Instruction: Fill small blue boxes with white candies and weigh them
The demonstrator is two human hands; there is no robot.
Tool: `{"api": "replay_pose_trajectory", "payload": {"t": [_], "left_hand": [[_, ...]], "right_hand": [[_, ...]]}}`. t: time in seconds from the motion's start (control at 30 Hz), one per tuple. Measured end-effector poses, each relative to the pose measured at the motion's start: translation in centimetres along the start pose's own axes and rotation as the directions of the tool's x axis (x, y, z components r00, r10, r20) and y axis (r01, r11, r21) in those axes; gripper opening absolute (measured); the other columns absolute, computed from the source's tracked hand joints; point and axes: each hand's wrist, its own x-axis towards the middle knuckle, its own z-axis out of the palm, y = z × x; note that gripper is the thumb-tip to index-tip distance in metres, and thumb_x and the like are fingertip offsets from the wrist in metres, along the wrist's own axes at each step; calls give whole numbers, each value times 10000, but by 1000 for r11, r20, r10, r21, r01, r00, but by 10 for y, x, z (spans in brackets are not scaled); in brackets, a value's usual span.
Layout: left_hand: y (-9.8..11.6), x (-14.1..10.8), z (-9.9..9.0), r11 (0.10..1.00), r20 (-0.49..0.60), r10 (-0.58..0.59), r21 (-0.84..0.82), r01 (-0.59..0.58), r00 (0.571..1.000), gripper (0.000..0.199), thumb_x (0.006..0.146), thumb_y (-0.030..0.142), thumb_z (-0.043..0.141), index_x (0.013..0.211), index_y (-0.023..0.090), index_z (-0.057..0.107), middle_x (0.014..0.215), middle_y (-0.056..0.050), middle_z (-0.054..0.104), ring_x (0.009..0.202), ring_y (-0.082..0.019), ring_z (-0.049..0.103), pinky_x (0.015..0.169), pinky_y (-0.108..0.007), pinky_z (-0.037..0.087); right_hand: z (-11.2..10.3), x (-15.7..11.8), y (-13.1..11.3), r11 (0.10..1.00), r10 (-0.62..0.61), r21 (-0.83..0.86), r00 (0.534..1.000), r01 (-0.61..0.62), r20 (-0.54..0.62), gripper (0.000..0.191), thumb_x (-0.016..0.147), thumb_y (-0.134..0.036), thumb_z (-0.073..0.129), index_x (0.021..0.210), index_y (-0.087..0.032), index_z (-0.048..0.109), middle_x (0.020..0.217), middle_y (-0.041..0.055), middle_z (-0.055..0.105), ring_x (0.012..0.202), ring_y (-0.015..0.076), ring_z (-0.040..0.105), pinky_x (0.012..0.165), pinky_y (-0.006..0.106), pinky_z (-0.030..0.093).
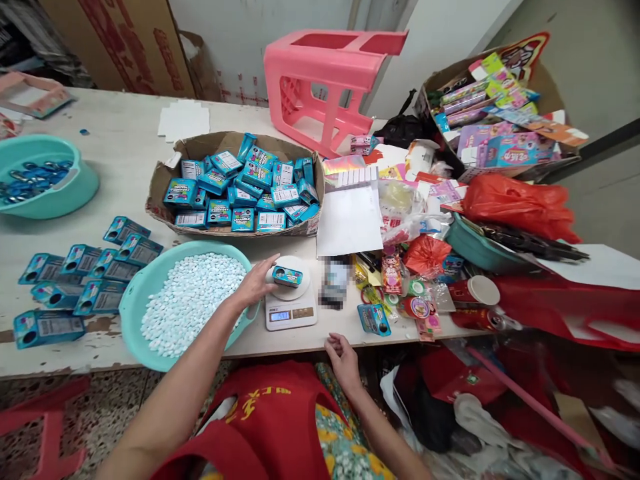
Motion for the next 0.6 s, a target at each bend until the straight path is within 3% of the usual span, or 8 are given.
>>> {"api": "replay_pose_trajectory", "payload": {"t": [0.6], "left_hand": [[-8, -3, -3, 994, 45, 113, -5, -112, 993, 799, 696, 196, 612, 1430, 210, 297, 1358, -99, 469, 1221, -276, 451, 1025, -419, 350]], "right_hand": [[3, -61, -2, 989, 134, 84, 984, -125, -113, 400, 716, -452, 671, 977, -151, 634, 900, 105, 695, 794, 215, 650, 746, 362, 529]]}}
